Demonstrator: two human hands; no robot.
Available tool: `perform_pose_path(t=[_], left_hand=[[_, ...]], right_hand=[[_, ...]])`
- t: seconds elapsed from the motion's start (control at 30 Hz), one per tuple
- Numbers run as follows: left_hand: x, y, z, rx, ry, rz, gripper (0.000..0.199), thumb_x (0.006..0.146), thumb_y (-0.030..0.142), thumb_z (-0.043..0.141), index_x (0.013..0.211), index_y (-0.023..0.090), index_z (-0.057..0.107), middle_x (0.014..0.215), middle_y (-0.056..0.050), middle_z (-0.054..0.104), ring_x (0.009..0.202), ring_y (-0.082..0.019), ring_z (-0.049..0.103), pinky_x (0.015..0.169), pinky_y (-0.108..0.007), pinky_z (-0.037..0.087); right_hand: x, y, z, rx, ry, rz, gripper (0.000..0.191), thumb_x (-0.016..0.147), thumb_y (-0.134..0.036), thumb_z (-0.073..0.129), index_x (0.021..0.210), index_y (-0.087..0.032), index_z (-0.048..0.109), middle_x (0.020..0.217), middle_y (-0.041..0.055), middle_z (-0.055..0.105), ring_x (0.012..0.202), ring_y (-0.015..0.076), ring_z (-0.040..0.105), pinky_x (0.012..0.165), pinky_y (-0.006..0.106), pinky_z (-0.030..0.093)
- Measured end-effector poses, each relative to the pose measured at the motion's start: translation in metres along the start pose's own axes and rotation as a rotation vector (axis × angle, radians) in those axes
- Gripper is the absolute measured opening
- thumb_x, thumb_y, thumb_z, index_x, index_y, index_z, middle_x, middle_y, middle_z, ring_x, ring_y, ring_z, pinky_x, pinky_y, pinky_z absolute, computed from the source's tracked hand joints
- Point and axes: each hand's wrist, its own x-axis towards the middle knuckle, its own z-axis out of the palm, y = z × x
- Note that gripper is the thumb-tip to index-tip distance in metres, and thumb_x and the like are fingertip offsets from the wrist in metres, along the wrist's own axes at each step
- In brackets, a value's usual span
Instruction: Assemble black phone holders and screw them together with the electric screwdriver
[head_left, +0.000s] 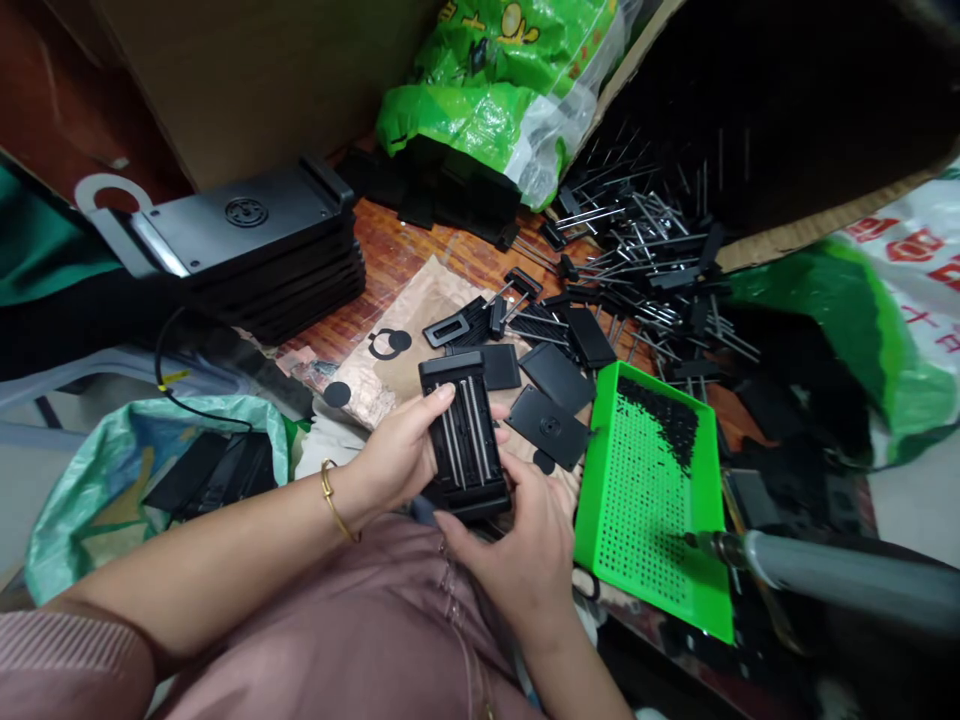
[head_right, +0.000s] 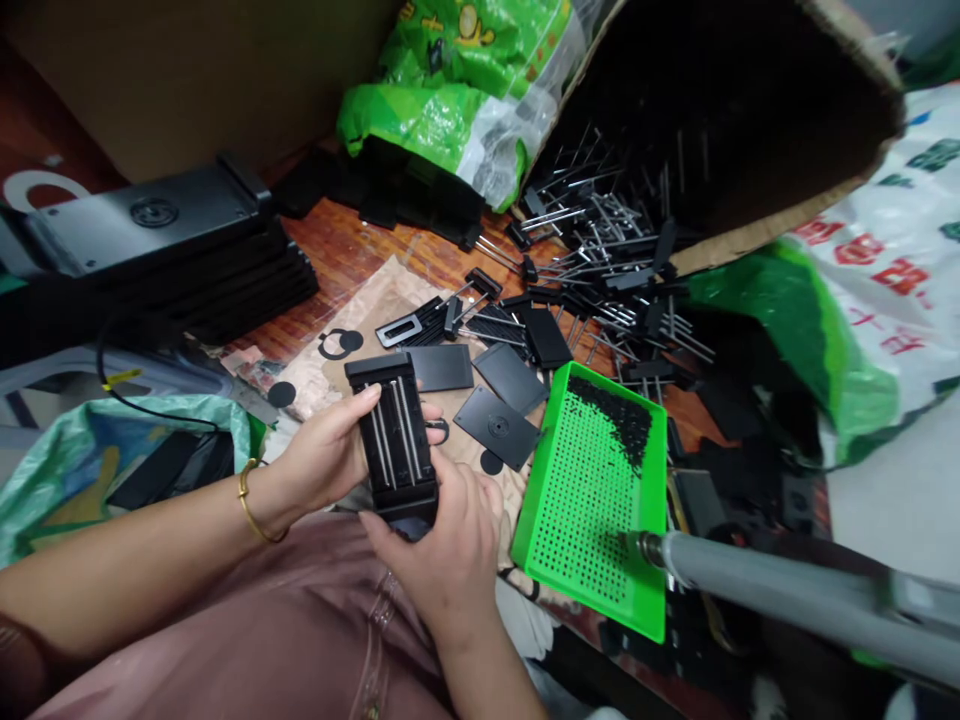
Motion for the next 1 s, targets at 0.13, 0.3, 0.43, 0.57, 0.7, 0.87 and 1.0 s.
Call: perform_pose_path(t=[0.13,0.3,0.43,0.57,0.7,0.87,1.0], left_hand=[[0.0,0.0,-0.006,0.036,-0.051,0.051,0.028,0.087,0.027,0.055,0.106,0.009,0.063,0.102,-0.017,0.071,0.09,-0.028,0.069,0.077,-0.044,0.057],[0.002,-0.005,-0.008,0.045,-0.037,0.084,0.027,0.085,0.025,0.058,0.105,0.008,0.063,0.107,-0.018,0.07,0.092,-0.029,0.069,0.078,-0.044,0.057],[0.001,-0.004,-0.005,0.026,0.016,0.07,0.027,0.087,0.027,0.055,0.107,0.01,0.063,0.11,-0.015,0.069,0.096,-0.028,0.068,0.08,-0.044,0.057],[-0.006,0.009,-0.01,0.111,0.094,0.058,0.029,0.085,0.03,0.057,0.105,0.011,0.065,0.107,-0.013,0.07,0.095,-0.025,0.067,0.079,-0.04,0.058],[-0.012,0.026,-0.028,0.351,0.236,0.011,0.027,0.074,0.021,0.07,0.1,0.016,0.065,0.091,-0.006,0.072,0.079,-0.018,0.069,0.065,-0.027,0.06],[-0.015,0.031,-0.038,0.543,0.339,-0.009,0.039,0.065,0.022,0.078,0.102,0.02,0.063,0.094,0.0,0.069,0.071,-0.011,0.067,0.059,-0.018,0.058],[-0.019,0.031,-0.04,0.69,0.271,0.03,0.053,0.069,0.035,0.076,0.117,0.021,0.059,0.1,-0.003,0.068,0.079,-0.014,0.068,0.071,-0.024,0.059]], right_hand=[[-0.001,0.0,-0.001,0.022,0.012,-0.006,0.063,0.071,-0.059,0.061,0.114,-0.015,0.049,0.093,0.0122,0.068,0.085,0.0285,0.066,0.08,0.049,0.048],[-0.004,0.001,0.0,0.023,0.015,-0.022,0.061,0.071,-0.056,0.062,0.113,-0.014,0.049,0.092,0.0125,0.068,0.085,0.029,0.065,0.083,0.05,0.046],[0.0,0.005,-0.002,0.034,-0.047,-0.007,0.061,0.071,-0.054,0.062,0.116,-0.015,0.049,0.096,0.0126,0.068,0.087,0.0289,0.064,0.083,0.049,0.044],[0.012,0.013,-0.01,0.085,-0.203,-0.007,0.061,0.069,-0.05,0.065,0.118,-0.016,0.05,0.097,0.0105,0.067,0.09,0.0276,0.062,0.083,0.046,0.042],[0.024,0.024,-0.017,0.115,-0.405,-0.044,0.062,0.068,-0.044,0.069,0.122,-0.017,0.052,0.106,0.0094,0.065,0.101,0.0271,0.058,0.091,0.045,0.036],[0.035,0.049,-0.028,0.004,-0.459,-0.062,0.057,0.073,-0.053,0.068,0.12,-0.023,0.057,0.111,0.0083,0.065,0.104,0.027,0.056,0.096,0.048,0.032],[0.043,0.073,-0.037,-0.299,-0.333,0.053,0.037,0.08,-0.037,0.063,0.112,-0.018,0.058,0.117,0.0132,0.062,0.117,0.0325,0.05,0.103,0.061,0.02]])
